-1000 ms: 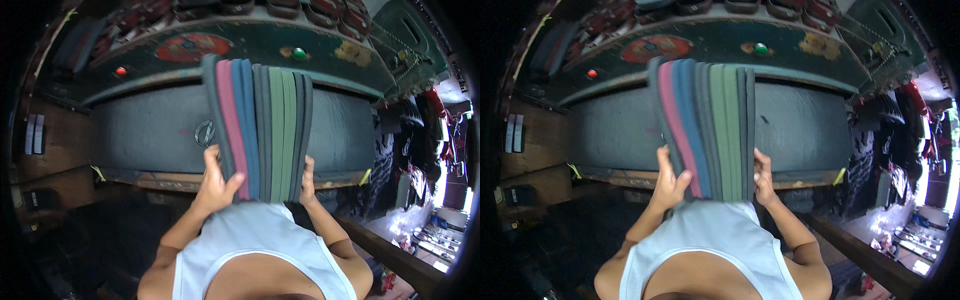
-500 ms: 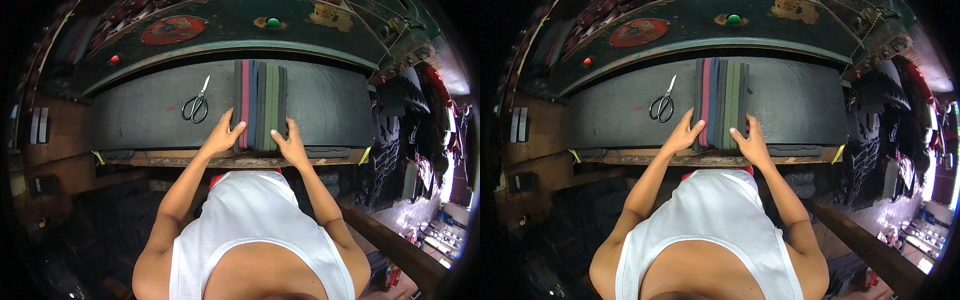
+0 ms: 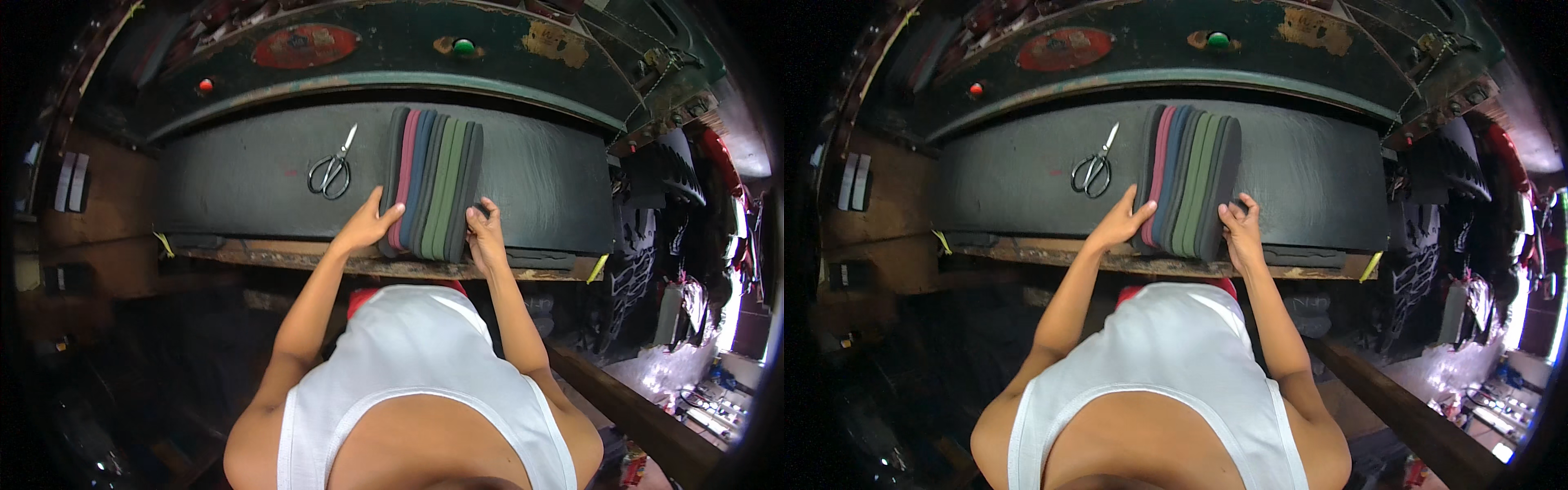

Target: The person uses a metal sandal template to mark and cut rubber soles with scissors. They repeatedly place the template on a sheet, trace or mark the outline, cut out the sole shape, and stack the finished pieces.

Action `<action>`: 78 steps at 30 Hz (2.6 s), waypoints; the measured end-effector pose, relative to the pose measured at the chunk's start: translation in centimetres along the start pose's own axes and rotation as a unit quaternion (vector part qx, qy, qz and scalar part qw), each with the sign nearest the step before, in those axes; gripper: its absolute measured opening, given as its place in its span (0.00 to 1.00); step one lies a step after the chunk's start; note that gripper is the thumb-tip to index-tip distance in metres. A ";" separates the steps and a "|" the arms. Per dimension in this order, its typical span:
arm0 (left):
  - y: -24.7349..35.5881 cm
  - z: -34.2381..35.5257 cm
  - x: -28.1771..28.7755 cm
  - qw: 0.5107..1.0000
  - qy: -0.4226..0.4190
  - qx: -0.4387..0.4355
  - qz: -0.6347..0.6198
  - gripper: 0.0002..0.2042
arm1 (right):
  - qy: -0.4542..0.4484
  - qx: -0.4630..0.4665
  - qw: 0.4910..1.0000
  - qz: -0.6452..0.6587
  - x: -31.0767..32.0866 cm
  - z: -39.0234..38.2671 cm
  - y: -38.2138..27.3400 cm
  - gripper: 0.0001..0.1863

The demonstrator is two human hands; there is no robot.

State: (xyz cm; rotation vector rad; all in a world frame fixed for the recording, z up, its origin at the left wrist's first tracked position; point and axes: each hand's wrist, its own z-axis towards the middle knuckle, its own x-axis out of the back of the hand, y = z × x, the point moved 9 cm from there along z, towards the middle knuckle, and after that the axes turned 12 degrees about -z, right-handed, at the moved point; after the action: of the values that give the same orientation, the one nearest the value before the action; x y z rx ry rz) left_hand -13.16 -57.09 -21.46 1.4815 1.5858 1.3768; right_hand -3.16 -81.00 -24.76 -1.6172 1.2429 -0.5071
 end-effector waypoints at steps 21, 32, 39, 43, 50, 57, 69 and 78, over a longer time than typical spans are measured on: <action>-2.8 -0.4 2.8 0.970 0.025 -0.048 -0.237 0.33 | -0.142 -0.098 0.963 0.206 -1.9 1.2 3.7 0.46; -1.4 -1.6 5.5 0.982 0.145 -0.023 0.118 0.23 | -0.149 -0.072 0.944 0.285 5.2 0.2 5.0 0.41; 13.7 0.3 14.0 0.948 0.237 -0.210 -0.041 0.13 | -0.184 0.016 0.929 0.321 6.8 0.0 5.5 0.40; 21.4 5.5 18.6 0.930 0.245 -0.270 -0.054 0.13 | -0.198 0.038 0.913 0.354 6.3 0.4 6.1 0.40; 29.0 5.4 20.4 0.843 0.342 -0.415 0.006 0.10 | -0.247 0.121 0.884 0.379 5.4 -1.9 3.9 0.45; 15.3 4.3 10.3 0.939 0.202 -0.277 0.014 0.10 | -0.209 0.144 0.903 0.347 6.6 -4.2 1.7 0.50; 3.7 -1.8 -2.1 0.980 0.136 -0.016 0.147 0.48 | -0.185 0.064 0.883 0.427 7.9 -2.6 4.8 0.41; 5.3 -1.2 -7.2 0.991 -0.017 -0.087 -0.102 0.44 | -0.173 -0.005 0.960 0.223 4.8 -1.3 4.3 0.43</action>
State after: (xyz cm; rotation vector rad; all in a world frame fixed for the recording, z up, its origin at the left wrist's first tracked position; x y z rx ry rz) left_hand -10.65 -64.97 -17.90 1.1998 1.5082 1.3280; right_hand -4.35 -85.80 -29.13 -1.3057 1.2853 0.0635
